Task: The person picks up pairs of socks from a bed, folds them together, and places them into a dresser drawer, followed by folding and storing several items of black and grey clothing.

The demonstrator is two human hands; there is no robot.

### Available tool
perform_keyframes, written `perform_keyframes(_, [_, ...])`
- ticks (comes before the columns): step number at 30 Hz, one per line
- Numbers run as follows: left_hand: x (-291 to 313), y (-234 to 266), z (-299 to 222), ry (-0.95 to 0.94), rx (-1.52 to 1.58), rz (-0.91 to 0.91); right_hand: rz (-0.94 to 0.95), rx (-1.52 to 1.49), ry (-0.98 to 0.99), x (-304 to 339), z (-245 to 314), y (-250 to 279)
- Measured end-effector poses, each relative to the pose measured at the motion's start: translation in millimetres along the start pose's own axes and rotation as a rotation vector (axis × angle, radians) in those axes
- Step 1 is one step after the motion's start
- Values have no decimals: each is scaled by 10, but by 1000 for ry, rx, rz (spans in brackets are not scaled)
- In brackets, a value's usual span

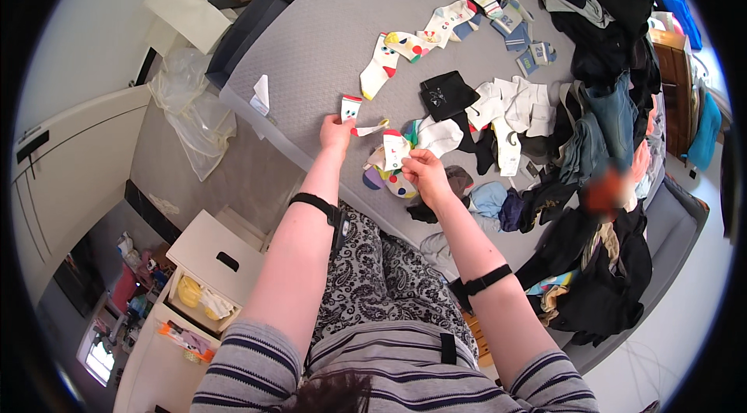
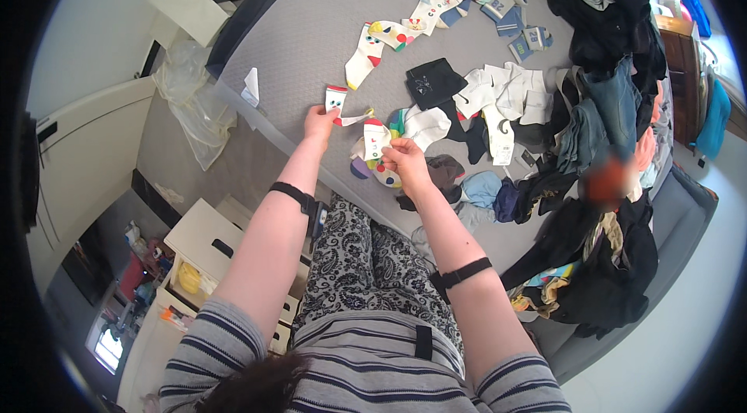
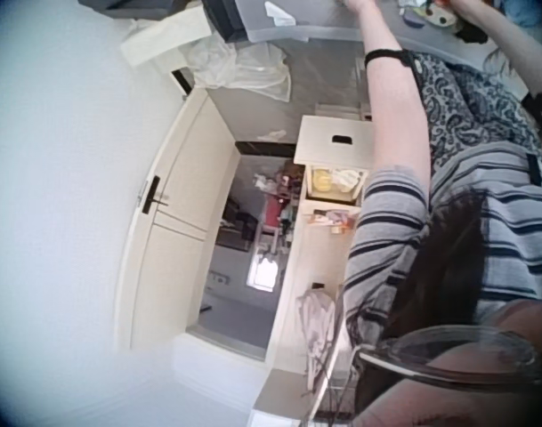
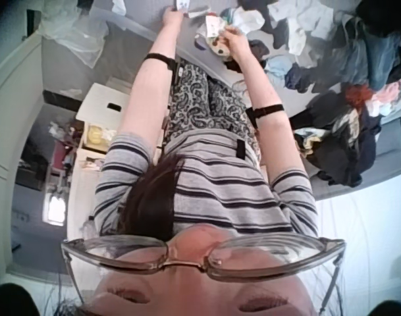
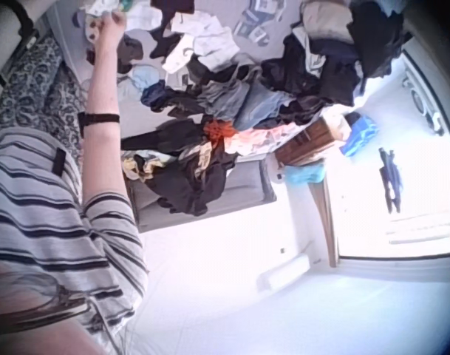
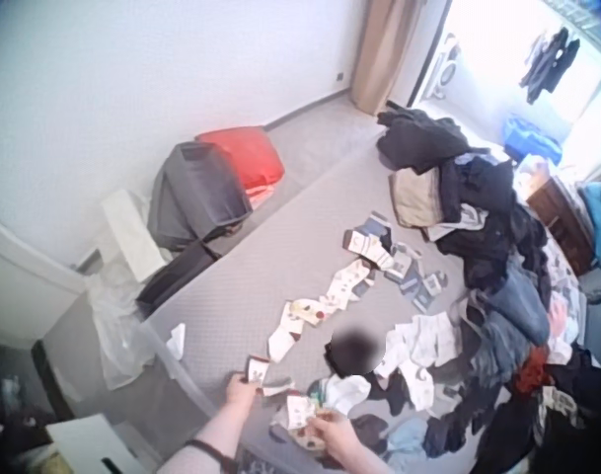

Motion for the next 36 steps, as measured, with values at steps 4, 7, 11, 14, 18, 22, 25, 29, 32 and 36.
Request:
perform_keyframes(4, [80, -26, -14, 81, 150, 255, 83, -138, 83, 91, 88, 42])
perform_keyframes(7, [224, 12, -13, 53, 391, 242, 126, -106, 99, 205, 151, -16])
perform_keyframes(11, [559, 147, -86, 114, 730, 376, 263, 47, 175, 237, 120, -77])
perform_keyframes(14, [696, 201, -40, 118, 699, 505, 403, 296, 394, 316, 214, -165])
perform_keyframes(18, [839, 253, -157, -5, 505, 608, 328, 367, 437, 337, 221, -184])
perform_keyframes(22, [854, 267, -89, 4, 512, 528, 180, 123, 370, 303, 184, -149])
perform_keyframes(25, [891, 246, -67, 18, 538, 580, 180, 62, 357, 293, 230, -126])
perform_keyframes(29, [962, 225, -23, 93, 566, 576, -54, 644, 669, 361, 339, -153])
perform_keyframes(32, [995, 217, 16, 103, 548, 577, 57, 735, 740, 419, 377, -243])
perform_keyframes(36, [1100, 258, -15, 182, 653, 533, 160, 699, 782, 437, 265, -381])
Point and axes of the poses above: each hand's wrist, its own x-axis away from the middle knuckle, its own y-axis out of the back of the hand, z = x × y, the point moved 1 cm from there along -x, towards the middle knuckle, and after that the axes turned 3 degrees about z, right-handed, at the moved point
